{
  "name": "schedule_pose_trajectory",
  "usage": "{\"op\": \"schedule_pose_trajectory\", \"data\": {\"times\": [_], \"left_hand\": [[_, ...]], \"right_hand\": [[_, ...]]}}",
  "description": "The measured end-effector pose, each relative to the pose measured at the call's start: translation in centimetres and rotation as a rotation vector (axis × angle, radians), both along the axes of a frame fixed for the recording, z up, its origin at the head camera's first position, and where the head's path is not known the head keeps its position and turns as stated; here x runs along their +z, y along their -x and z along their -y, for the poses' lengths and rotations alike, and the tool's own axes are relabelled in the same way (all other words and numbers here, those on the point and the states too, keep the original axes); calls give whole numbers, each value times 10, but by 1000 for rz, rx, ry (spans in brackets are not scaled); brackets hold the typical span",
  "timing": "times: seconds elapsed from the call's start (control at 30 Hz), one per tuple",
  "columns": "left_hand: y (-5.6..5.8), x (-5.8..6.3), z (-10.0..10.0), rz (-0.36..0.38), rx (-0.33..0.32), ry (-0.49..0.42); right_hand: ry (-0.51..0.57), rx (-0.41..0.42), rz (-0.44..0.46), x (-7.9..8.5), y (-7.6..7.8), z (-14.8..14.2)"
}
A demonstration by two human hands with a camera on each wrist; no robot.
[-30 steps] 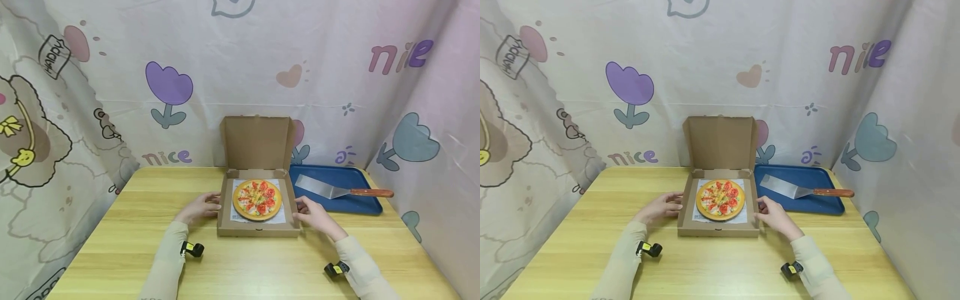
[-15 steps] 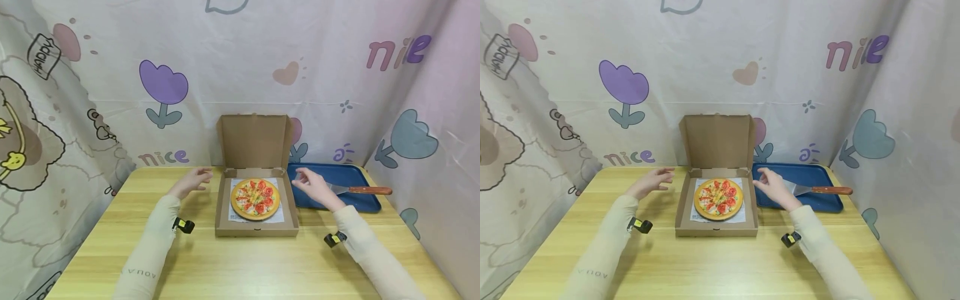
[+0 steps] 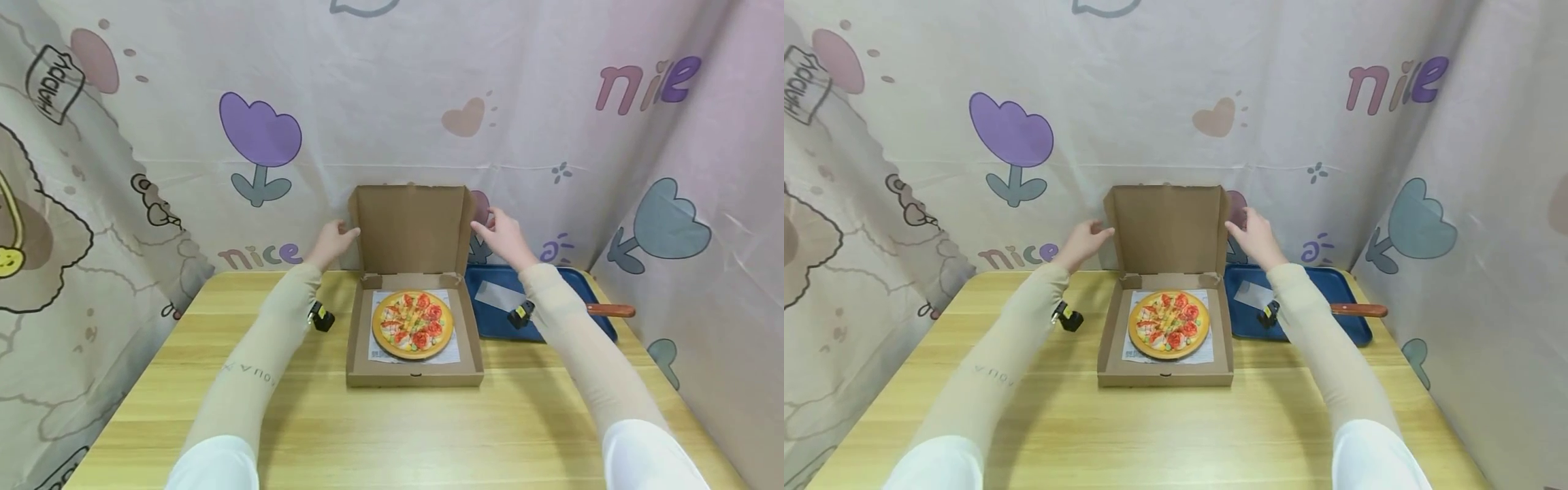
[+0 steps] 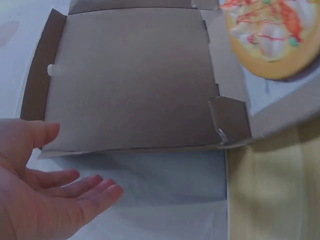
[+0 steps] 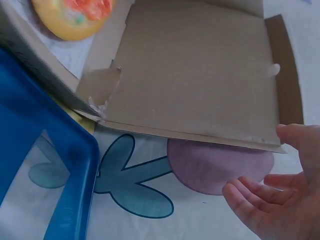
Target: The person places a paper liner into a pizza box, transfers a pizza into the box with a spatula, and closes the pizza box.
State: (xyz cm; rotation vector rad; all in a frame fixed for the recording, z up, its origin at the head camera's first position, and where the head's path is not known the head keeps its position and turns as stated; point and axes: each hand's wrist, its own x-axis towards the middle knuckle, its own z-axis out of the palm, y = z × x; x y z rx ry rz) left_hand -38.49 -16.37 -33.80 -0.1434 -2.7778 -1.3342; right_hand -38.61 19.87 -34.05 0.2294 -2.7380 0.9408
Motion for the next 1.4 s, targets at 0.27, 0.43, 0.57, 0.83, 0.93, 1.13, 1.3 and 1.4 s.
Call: {"op": "schedule_pose_trajectory", "data": {"times": [0.27,0.43,0.57,0.83,0.93,1.13,1.3,1.4], "left_hand": [[23,7,-19,-39,84,18],[33,4,-27,-33,152,12],[40,-1,-33,-39,206,51],[48,-9,-36,-83,236,118],[48,-9,-35,-89,229,101],[43,-2,-36,-102,241,73],[35,10,-39,-134,258,97],[31,18,-40,-164,274,87]], "right_hand": [[16,-53,15,-1,27,16],[-12,-76,-18,-8,39,23],[-57,-102,-28,-14,45,29],[-103,-119,-17,-18,49,39],[-103,-127,-28,-16,49,42],[-96,-153,-61,-9,47,45],[-78,-182,-72,-1,43,45],[-68,-211,-83,6,41,47]]}}
